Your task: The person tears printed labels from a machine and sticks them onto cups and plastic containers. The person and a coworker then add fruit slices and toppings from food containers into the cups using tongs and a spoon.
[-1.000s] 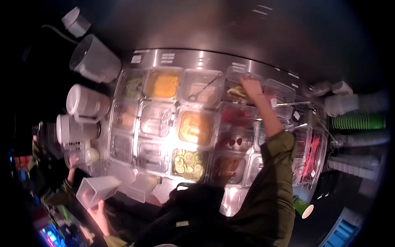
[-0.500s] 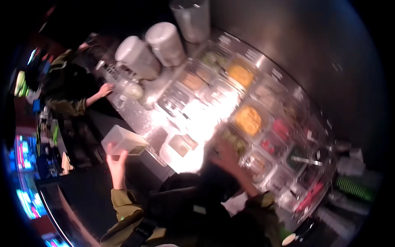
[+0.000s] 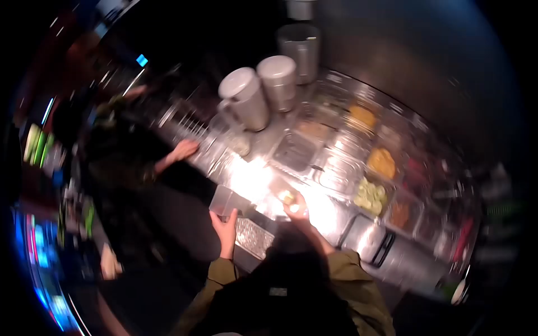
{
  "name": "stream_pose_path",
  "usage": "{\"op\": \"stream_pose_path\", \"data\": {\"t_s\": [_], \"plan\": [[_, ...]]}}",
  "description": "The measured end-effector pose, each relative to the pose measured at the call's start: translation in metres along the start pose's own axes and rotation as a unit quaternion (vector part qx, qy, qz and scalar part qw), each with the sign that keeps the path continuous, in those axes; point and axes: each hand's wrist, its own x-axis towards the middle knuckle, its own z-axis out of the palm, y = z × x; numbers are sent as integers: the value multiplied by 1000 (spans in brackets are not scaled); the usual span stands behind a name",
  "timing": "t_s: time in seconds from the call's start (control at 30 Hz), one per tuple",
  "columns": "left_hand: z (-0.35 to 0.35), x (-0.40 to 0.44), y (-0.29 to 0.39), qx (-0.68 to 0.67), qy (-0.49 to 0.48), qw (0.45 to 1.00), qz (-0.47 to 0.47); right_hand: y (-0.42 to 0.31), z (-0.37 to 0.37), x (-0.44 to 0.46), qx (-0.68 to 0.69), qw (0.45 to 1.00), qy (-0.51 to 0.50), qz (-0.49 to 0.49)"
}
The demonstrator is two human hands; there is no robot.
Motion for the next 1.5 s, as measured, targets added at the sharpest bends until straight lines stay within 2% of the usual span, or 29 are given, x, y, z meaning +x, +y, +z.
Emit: {"op": "stream_pose_path", "data": {"t_s": [0.03, 0.07, 0.1, 0.17, 0.2, 0.3, 0.37, 0.43, 0.47, 0.5, 0.53, 0.57, 0.6, 0.63, 0.67, 0.7, 0.77, 0.83, 0.87, 0.97, 1.0, 1.07, 1.17, 1.23, 1.3, 1.37, 1.43, 1.47, 1.5], "plan": [[3, 23, -22, 28, 3, 999, 28, 13, 31, 6, 86, 995, 41, 18], [10, 47, -32, 54, 3, 997, 62, 44, 64, 14, 132, 986, 99, -27], [13, 68, -38, 83, -6, 992, 95, 47, 78, 27, -11, 996, 94, -3], [28, 90, -53, 128, -33, 980, 148, 36, 93, 43, -69, 994, 81, 17], [34, 94, -59, 142, -49, 975, 164, 22, 91, 45, -53, 994, 99, 14], [40, 112, -103, 151, -105, 966, 181, -15, 84, 23, -176, 970, 170, 13], [39, 92, -90, 196, -130, 964, 126, 0, 63, -3, -134, 973, 182, -42], [38, 98, -136, 284, -88, 922, 250, 1, 25, -36, -113, 964, 220, -101], [32, 84, -135, 294, -78, 931, 201, 8, -3, -64, -122, 952, 254, -121], [23, 61, -130, 305, -68, 938, 152, 24, -31, -94, -113, 950, 279, -85], [19, 37, -129, 316, -39, 930, 183, 31, -66, -131, -86, 945, 314, -19], [16, 10, -129, 326, -8, 921, 213, 15, -103, -178, -170, 903, 395, 9], [21, -27, -116, 323, -16, 920, 222, 32, -126, -219, -58, 863, 502, 6], [31, -68, -99, 322, -23, 918, 229, 45, -172, -267, -220, 868, 444, 40], [43, -106, -94, 248, -96, 939, 221, 41, -195, -315, -250, 809, 527, 74], [58, -148, -88, 172, -167, 948, 208, 42, -220, -359, -208, 779, 585, 96], [97, -247, -56, 75, -293, 937, 177, 43, -264, -446, -171, 717, 655, 167], [136, -350, -12, 10, -399, 907, 134, 54, -303, -523, -166, 670, 702, 175], [154, -394, -2, 20, -450, 874, 184, 61, -328, -557, -156, 666, 705, 188], [204, -529, 33, -13, -607, 787, 109, 69, -381, -640, -92, 658, 709, 237], [214, -571, 49, -67, -664, 739, 90, 56, -414, -663, -65, 660, 706, 250], [229, -639, 82, -65, -724, 681, 89, 51, -486, -704, -39, 668, 695, 265], [253, -703, 115, 1, -777, 616, 134, 101, -606, -746, -48, 665, 723, 182], [273, -735, 119, 18, -785, 601, 148, 132, -689, -761, -76, 656, 735, 154], [290, -766, 131, 31, -782, 607, 142, 184, -765, -772, -44, 655, 742, 133], [310, -792, 130, 34, -768, 627, 127, 215, -829, -773, 28, 660, 732, 164], [332, -822, 120, 32, -749, 653, 105, 247, -874, -778, 56, 687, 701, 182], [345, -841, 116, 40, -741, 663, 100, 265, -888, -779, 153, 689, 689, 165], [356, -862, 119, 36, -741, 664, 96, 303, -902, -787, 114, 707, 675, 178]]}}
